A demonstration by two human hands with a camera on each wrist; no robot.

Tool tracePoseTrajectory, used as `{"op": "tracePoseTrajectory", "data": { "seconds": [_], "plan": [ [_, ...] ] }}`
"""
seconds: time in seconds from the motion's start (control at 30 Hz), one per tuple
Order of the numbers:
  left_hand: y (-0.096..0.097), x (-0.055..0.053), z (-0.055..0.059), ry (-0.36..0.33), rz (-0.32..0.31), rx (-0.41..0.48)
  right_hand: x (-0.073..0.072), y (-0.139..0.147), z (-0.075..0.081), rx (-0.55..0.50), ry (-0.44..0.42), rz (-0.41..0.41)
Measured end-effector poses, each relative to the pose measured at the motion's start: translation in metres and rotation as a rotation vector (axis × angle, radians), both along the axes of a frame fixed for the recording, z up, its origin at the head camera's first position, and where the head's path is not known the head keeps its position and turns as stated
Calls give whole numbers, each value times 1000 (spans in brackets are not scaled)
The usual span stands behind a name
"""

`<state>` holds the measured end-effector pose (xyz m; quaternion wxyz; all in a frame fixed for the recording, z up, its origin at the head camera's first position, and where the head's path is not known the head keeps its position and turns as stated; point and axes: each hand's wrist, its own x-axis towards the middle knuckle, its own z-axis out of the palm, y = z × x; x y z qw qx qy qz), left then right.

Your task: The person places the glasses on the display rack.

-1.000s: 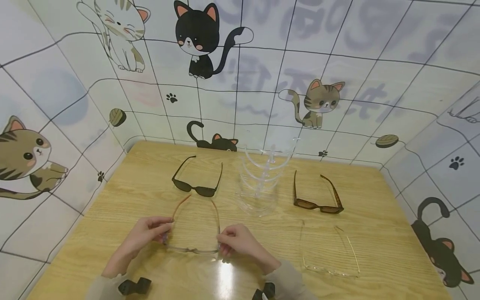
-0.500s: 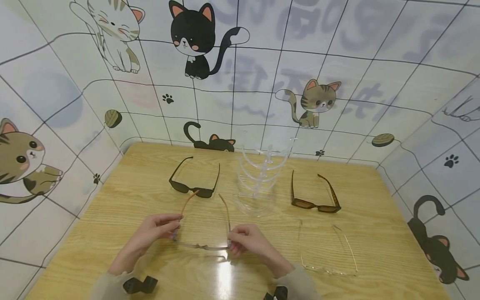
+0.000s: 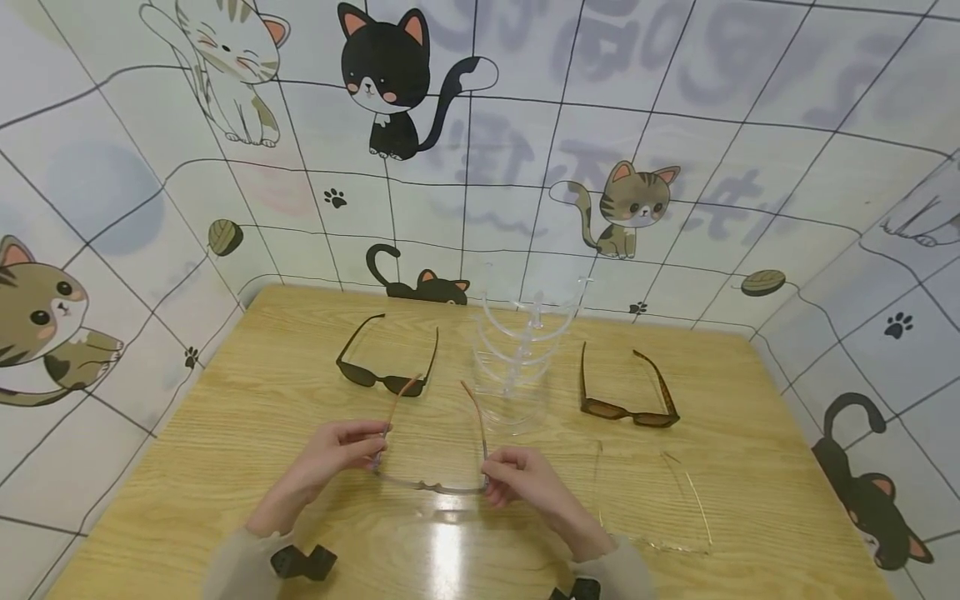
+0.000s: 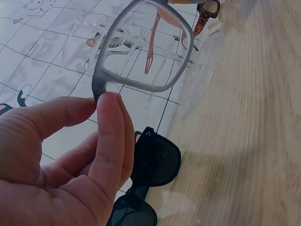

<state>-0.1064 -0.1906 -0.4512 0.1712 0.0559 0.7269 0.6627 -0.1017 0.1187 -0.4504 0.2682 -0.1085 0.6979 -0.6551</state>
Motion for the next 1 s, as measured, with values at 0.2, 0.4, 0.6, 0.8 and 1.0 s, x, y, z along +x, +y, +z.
{"op": "tracePoseTrajectory", "data": {
  "seconds": [0.2, 0.4, 0.6, 0.8, 1.0],
  "plan": [
    [12, -4, 2, -3, 1, 45, 2, 11, 3, -1, 11, -4],
    [22, -6, 4, -15, -10, 76, 5, 21, 4, -16, 22, -3],
    [33, -10, 4, -29, -19, 86, 6, 31, 4, -6, 0, -34],
    [46, -15, 3, -43, -17, 101, 7, 43, 7, 7, -5, -54],
    [61, -20, 3, -54, -3, 120, 6, 56, 9, 0, 29, -42]
  ]
}}
